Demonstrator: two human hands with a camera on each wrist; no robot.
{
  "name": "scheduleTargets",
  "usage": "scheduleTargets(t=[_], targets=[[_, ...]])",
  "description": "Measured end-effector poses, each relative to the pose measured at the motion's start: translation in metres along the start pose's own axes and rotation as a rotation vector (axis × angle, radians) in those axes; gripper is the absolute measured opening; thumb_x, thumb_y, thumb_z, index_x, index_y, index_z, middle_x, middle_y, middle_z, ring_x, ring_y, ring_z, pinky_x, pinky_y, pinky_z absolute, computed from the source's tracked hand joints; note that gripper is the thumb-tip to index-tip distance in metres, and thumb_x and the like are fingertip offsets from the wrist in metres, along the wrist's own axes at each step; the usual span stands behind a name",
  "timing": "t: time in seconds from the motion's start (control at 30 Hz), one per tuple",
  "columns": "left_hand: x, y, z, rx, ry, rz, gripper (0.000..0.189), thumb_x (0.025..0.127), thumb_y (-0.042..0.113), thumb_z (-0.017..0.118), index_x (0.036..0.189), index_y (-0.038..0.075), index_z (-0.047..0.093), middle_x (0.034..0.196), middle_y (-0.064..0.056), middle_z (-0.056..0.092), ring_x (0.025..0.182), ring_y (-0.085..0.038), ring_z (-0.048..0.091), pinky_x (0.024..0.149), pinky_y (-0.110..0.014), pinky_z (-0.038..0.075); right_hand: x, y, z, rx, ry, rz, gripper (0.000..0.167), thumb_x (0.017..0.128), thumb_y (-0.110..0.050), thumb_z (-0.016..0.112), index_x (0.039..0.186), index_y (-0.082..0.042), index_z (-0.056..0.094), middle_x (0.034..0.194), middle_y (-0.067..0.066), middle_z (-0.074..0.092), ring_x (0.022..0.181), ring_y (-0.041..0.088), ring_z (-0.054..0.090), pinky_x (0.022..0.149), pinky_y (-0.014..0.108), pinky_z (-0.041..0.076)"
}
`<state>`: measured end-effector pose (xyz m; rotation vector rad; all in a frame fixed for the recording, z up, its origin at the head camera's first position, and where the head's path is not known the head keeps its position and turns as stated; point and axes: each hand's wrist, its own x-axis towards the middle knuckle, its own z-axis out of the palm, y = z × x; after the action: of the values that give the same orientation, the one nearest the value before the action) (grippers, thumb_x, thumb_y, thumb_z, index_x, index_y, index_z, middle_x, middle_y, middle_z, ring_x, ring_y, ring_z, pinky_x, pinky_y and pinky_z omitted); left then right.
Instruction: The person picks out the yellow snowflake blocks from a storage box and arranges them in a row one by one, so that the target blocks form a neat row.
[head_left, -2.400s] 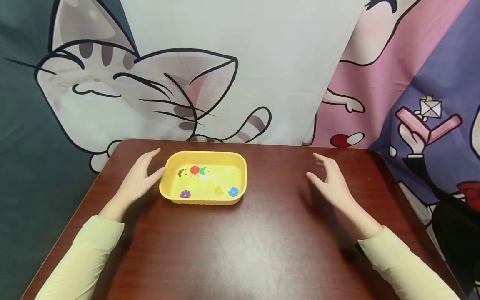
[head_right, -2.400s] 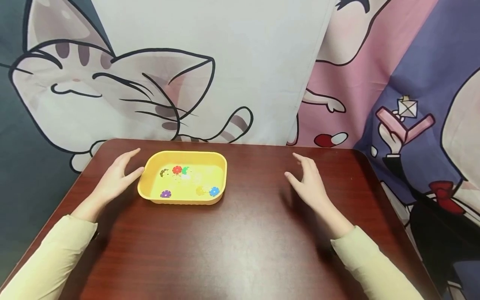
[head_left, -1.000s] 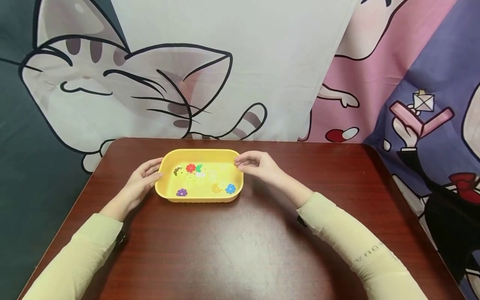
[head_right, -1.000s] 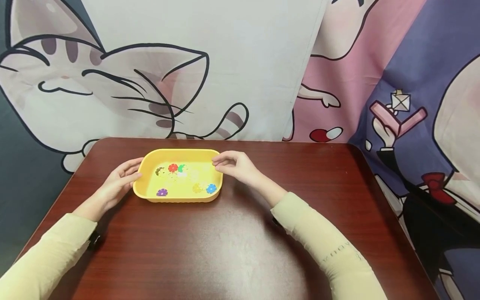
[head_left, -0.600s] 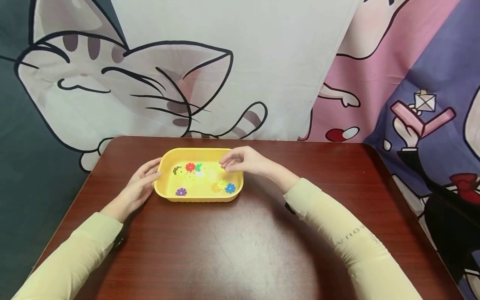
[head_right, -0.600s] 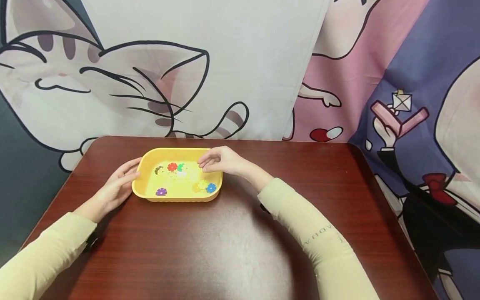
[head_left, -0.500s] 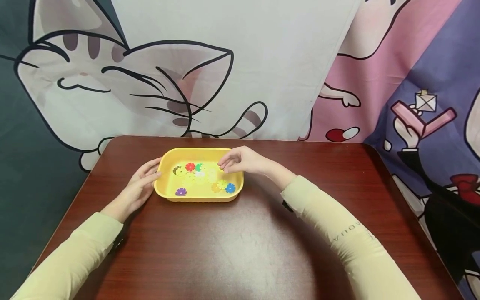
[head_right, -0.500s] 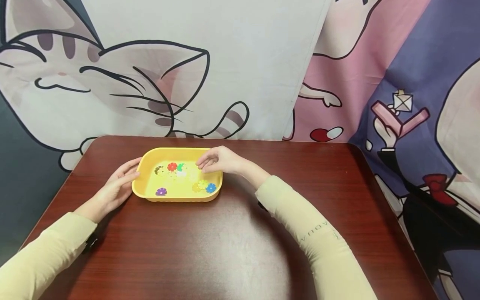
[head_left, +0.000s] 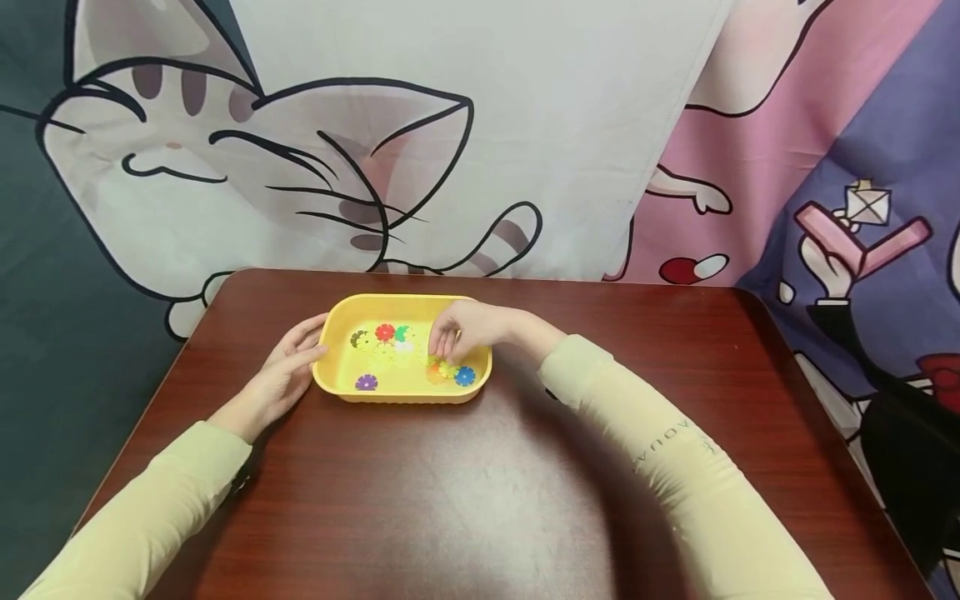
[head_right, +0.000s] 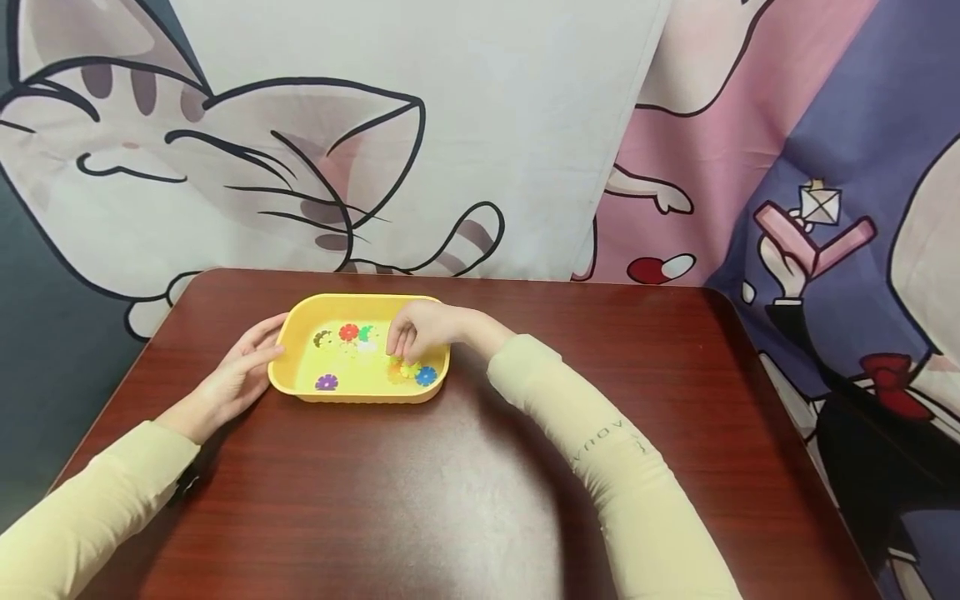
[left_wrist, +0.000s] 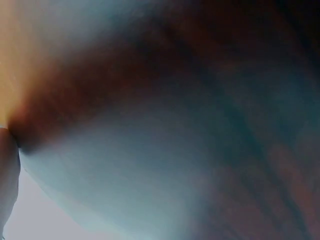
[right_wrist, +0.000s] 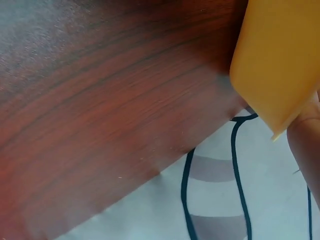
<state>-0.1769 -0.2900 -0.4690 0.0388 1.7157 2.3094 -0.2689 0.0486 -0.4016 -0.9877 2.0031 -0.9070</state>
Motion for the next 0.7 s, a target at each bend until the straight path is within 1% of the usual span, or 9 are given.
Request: scheduleTargets(t=[0.1, 0.2, 0.27, 0.43, 0.5, 0.57, 0.63, 0.7], targets=[[0.0, 0.001, 0.001, 0.003, 0.003, -0.005, 0.047, 0.109, 0.001, 0.053, 0.15, 0.02, 0.043, 0.143, 0.013, 0.052, 0.128, 0.004, 0.059, 0.102, -0.013, 0.054, 0.005, -0.002, 0.002, -0.087, -0.022, 0.013, 0.024, 0.086, 0.01, 0.08, 0.11, 0.008, 0.075, 0.097, 0.016, 0.078, 0.083, 0.01, 0.069, 0.083, 0.022, 0.061], [-0.001, 0.001, 0.002, 0.008, 0.009, -0.013, 0.048, 0.109, 0.002, 0.053, 0.152, 0.019, 0.041, 0.145, 0.012, 0.051, 0.128, 0.004, 0.059, 0.102, -0.013, 0.054, 0.009, -0.002, 0.005, -0.185, -0.031, 0.035, 0.025, 0.085, 0.009, 0.082, 0.109, 0.005, 0.076, 0.098, 0.013, 0.077, 0.087, 0.012, 0.069, 0.084, 0.021, 0.06], [-0.001, 0.001, 0.002, 0.014, 0.014, -0.019, 0.049, 0.109, 0.002, 0.053, 0.153, 0.019, 0.04, 0.15, 0.008, 0.048, 0.128, 0.005, 0.058, 0.102, -0.012, 0.054, 0.011, -0.001, 0.006, -0.233, -0.032, 0.053, 0.026, 0.085, 0.008, 0.083, 0.11, 0.003, 0.076, 0.099, 0.01, 0.076, 0.091, 0.013, 0.068, 0.085, 0.02, 0.059], [0.0, -0.001, 0.0, 0.015, 0.012, -0.02, 0.049, 0.109, 0.002, 0.053, 0.154, 0.019, 0.04, 0.156, 0.005, 0.044, 0.129, 0.006, 0.057, 0.103, -0.012, 0.053, 0.014, -0.001, 0.008, -0.295, -0.029, 0.092, 0.027, 0.084, 0.007, 0.084, 0.109, 0.001, 0.075, 0.098, 0.006, 0.072, 0.092, 0.014, 0.065, 0.086, 0.02, 0.058], [0.0, -0.001, 0.0, 0.013, 0.009, -0.015, 0.049, 0.109, 0.002, 0.053, 0.154, 0.019, 0.041, 0.153, 0.008, 0.045, 0.129, 0.006, 0.057, 0.103, -0.012, 0.053, 0.015, -0.002, 0.008, -0.322, -0.032, 0.099, 0.028, 0.083, 0.007, 0.085, 0.108, 0.0, 0.075, 0.097, 0.005, 0.071, 0.091, 0.013, 0.064, 0.085, 0.02, 0.057], [0.0, -0.001, -0.001, 0.016, 0.007, -0.014, 0.049, 0.109, 0.002, 0.053, 0.154, 0.02, 0.041, 0.154, 0.008, 0.045, 0.13, 0.006, 0.057, 0.103, -0.012, 0.053, 0.016, -0.003, 0.009, -0.353, -0.038, 0.102, 0.028, 0.082, 0.007, 0.086, 0.107, -0.001, 0.075, 0.097, 0.005, 0.07, 0.091, 0.013, 0.063, 0.085, 0.02, 0.057], [0.0, -0.001, -0.001, 0.017, 0.007, -0.014, 0.049, 0.109, 0.002, 0.053, 0.153, 0.02, 0.041, 0.155, 0.006, 0.044, 0.13, 0.005, 0.057, 0.103, -0.013, 0.053, 0.018, -0.003, 0.01, -0.375, -0.043, 0.107, 0.029, 0.082, 0.006, 0.086, 0.106, -0.002, 0.074, 0.097, 0.004, 0.069, 0.091, 0.013, 0.062, 0.084, 0.02, 0.056], [0.001, -0.001, -0.001, 0.018, 0.005, -0.017, 0.049, 0.11, 0.002, 0.052, 0.154, 0.02, 0.04, 0.16, 0.001, 0.04, 0.13, 0.005, 0.057, 0.103, -0.013, 0.053, 0.019, -0.002, 0.01, -0.395, -0.048, 0.106, 0.029, 0.081, 0.007, 0.086, 0.106, -0.002, 0.074, 0.096, 0.003, 0.068, 0.091, 0.013, 0.061, 0.084, 0.019, 0.055]])
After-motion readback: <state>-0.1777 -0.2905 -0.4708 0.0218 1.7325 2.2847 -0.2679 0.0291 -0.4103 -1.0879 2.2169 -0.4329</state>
